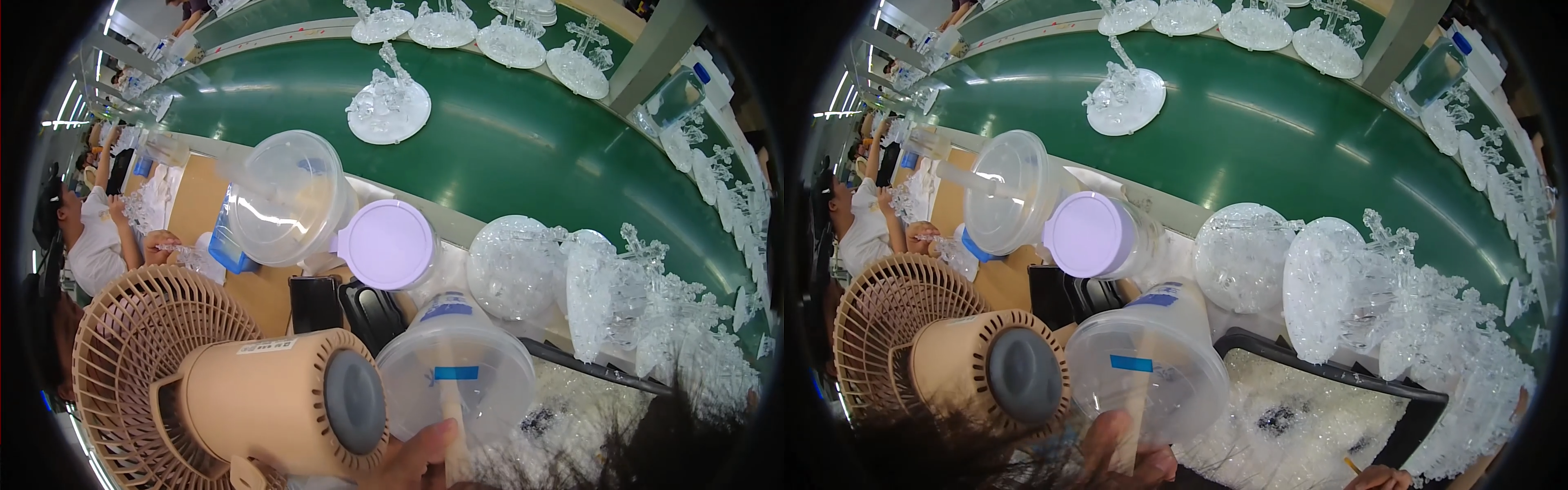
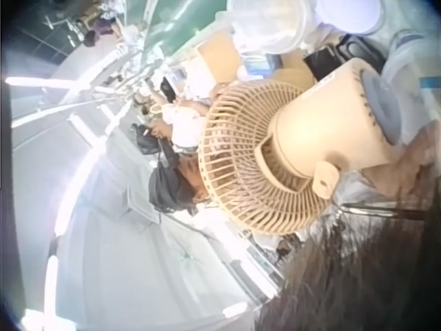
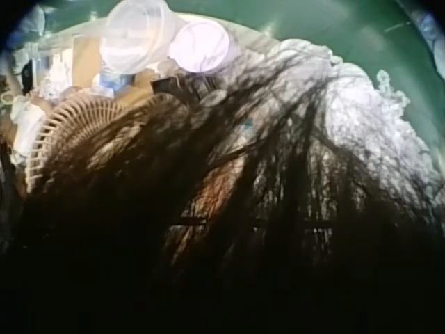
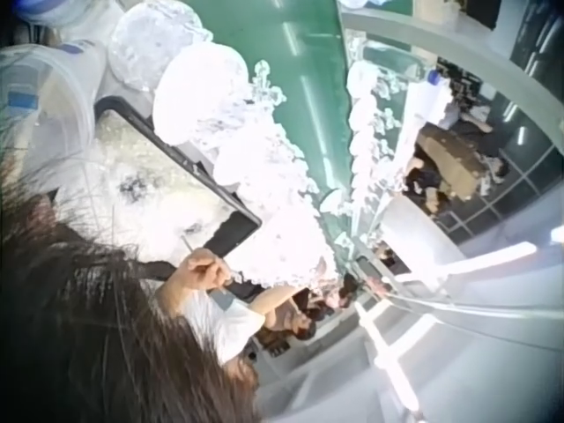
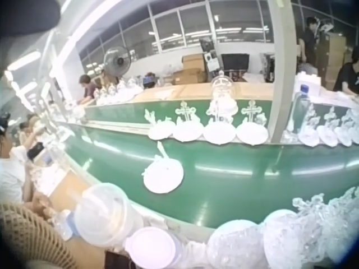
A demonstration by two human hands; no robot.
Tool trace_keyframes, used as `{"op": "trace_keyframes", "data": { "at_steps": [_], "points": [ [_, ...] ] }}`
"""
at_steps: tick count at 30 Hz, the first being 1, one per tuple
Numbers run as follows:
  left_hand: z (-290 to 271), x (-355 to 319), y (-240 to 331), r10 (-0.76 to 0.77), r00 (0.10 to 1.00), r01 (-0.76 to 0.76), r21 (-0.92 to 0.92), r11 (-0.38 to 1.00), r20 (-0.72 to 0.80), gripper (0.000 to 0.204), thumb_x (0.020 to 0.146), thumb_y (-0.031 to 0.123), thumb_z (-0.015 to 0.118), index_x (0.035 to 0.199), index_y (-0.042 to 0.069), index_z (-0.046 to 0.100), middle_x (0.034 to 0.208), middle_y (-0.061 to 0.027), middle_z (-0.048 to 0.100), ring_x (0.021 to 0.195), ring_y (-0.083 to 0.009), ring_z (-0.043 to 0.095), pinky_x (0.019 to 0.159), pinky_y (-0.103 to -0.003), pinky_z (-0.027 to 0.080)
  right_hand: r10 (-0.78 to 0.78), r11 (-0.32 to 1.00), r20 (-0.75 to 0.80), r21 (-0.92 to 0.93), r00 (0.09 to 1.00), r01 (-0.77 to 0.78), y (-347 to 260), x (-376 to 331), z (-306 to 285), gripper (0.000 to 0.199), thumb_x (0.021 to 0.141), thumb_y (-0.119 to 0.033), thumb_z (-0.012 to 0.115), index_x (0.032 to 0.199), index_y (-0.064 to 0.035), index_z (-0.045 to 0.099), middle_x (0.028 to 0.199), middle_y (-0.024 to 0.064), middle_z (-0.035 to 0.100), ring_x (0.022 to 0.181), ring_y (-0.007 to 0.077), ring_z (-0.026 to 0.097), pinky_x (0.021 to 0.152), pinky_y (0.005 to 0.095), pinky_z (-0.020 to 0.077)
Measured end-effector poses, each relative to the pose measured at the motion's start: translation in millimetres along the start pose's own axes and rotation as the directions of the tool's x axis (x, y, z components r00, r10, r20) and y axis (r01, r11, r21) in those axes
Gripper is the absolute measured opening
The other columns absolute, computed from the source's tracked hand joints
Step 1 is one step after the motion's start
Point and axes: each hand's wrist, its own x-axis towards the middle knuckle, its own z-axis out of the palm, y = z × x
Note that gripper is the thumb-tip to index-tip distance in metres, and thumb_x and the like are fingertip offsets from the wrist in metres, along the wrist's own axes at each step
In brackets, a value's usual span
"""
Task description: Applying decorative crystals and small beads to lighting fixture components on an assembly line.
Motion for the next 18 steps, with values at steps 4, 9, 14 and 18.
{"op": "trace_keyframes", "data": {
  "at_steps": [4,9,14,18],
  "points": [
    [-3.3,0.2,2.5,0.017,1.0,-0.017,0.025,1.0,-0.006,0.083,0.09,0.003,0.055,0.151,-0.004,-0.002,0.074,-0.0136,0.065,0.058,-0.0154,0.06,0.055,-0.025,0.047,0.119,0.94,-0.074,0.33,0.99,-0.088,-0.8,0.4,0.1,0.013,0.1,-0.011,0.053,0.088,-0.0139,0.055,0.061,0.0048,0.055,0.044,0.0168,0.043,0.04,0.0289,0.0359],
    [-7.5,6.0,7.0,0.05,0.998,-0.046,0.109,0.993,-0.037,0.084,0.09,0.003,0.055,0.151,-0.006,-0.002,0.075,-0.0137,0.065,0.059,-0.0152,0.06,0.055,-0.025,0.047,-0.059,0.967,0.479,0.245,0.876,-0.069,1.7,50.6,26.9,0.012,0.1,-0.012,0.053,0.089,-0.0094,0.056,0.058,0.0071,0.052,0.043,0.017,0.043,0.039,0.0289,0.0358],
    [-5.3,16.6,16.3,0.129,0.988,-0.102,0.275,0.956,-0.082,0.084,0.091,0.004,0.056,0.151,-0.007,-0.002,0.075,-0.0137,0.065,0.059,-0.015,0.06,0.055,-0.025,0.047,-0.098,0.995,0.097,0.004,0.99,0.098,-13.2,27.3,48.5,0.01,0.1,-0.012,0.053,0.096,-0.0044,0.058,0.063,0.0121,0.056,0.049,0.0226,0.052,0.045,0.0342,0.0438],
    [6.0,13.3,15.4,0.208,0.961,-0.142,0.316,0.938,-0.185,0.086,0.09,-0.002,0.054,0.15,-0.009,-0.007,0.073,-0.0116,0.066,0.056,-0.0106,0.059,0.052,-0.02,0.044,-0.112,0.98,0.034,-0.162,0.993,0.116,-13.5,3.5,36.8,0.022,0.104,-0.015,0.038,0.116,-0.0003,0.05,0.052,0.0052,0.047,0.042,0.0114,0.041,0.045,0.023,0.0328]
  ]
}}
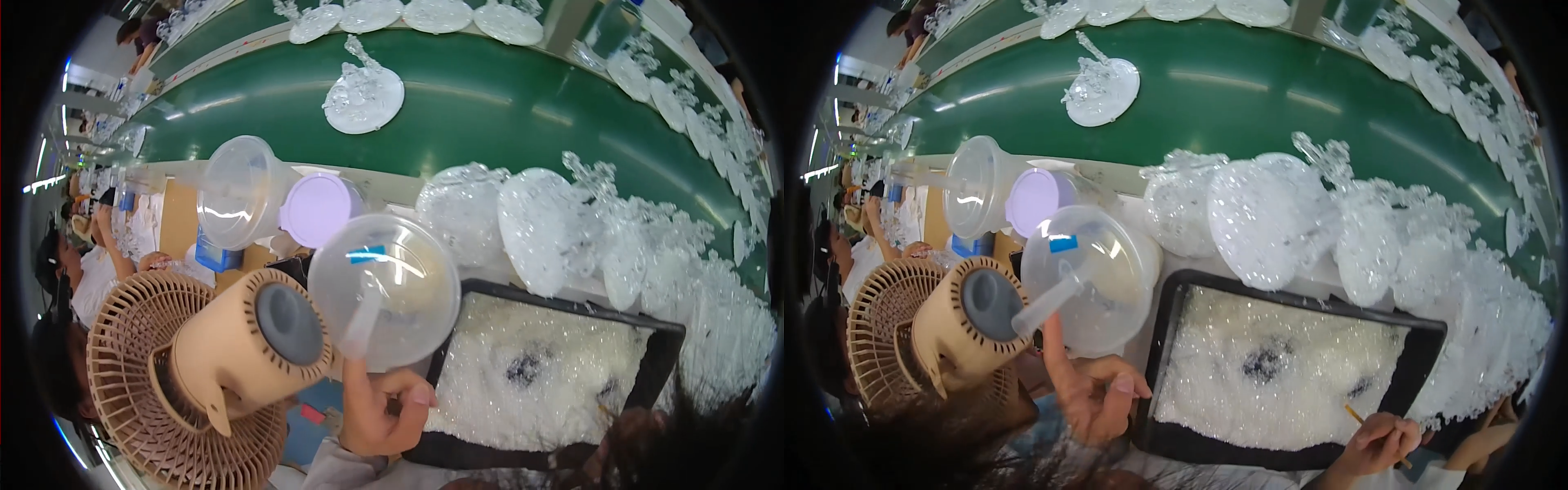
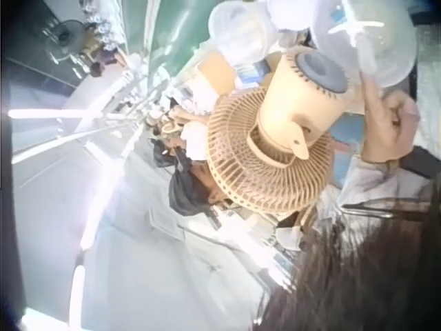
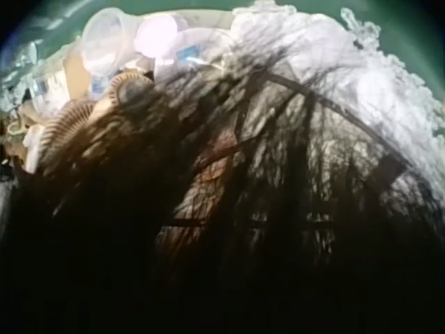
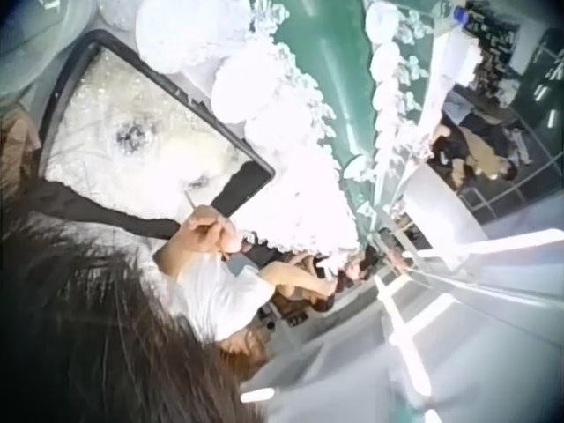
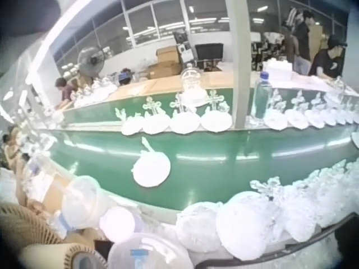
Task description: Applying decorative crystals and small beads to lighting fixture components on an assembly line.
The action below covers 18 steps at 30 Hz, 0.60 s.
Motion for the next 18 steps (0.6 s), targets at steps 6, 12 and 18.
{"op": "trace_keyframes", "data": {
  "at_steps": [6,12,18],
  "points": [
    [16.6,-26.8,1.6,0.242,0.959,-0.23,0.093,0.969,-0.148,0.075,0.089,0.0,0.058,0.147,-0.011,0.011,0.061,-0.0114,0.063,0.05,-0.0144,0.057,0.054,-0.025,0.047,-0.103,0.991,-0.055,-0.089,0.993,0.098,-2.5,-4.0,-3.8,0.021,0.103,-0.013,0.038,0.112,0.0007,0.051,0.052,0.0051,0.047,0.042,0.0108,0.04,0.044,0.0242,0.0316],
    [38.1,-36.7,46.8,0.269,0.88,-0.428,0.407,0.807,0.392,0.055,0.082,0.002,0.063,0.135,-0.004,0.049,0.068,-0.0088,0.063,0.055,-0.021,0.061,0.053,-0.032,0.049,-0.159,0.987,-0.069,-0.003,0.985,0.159,-17.6,-1.3,10.8,0.02,0.098,-0.009,0.04,0.105,0.003,0.054,0.054,0.009,0.051,0.043,0.0135,0.04,0.044,0.0266,0.0319],
    [102.4,-46.9,60.5,0.066,0.517,-0.787,0.444,0.428,0.854,0.055,0.081,0.016,0.062,0.132,-0.003,0.05,0.081,-0.0139,0.065,0.068,-0.0287,0.067,0.056,-0.04,0.052,-0.288,0.919,0.135,-0.24,0.948,0.313,-52.3,-2.2,13.4,0.017,0.093,0.0,0.045,0.102,0.0039,0.058,0.072,0.0154,0.063,0.053,0.015,0.046,0.05,0.025,0.0363]
  ]
}}
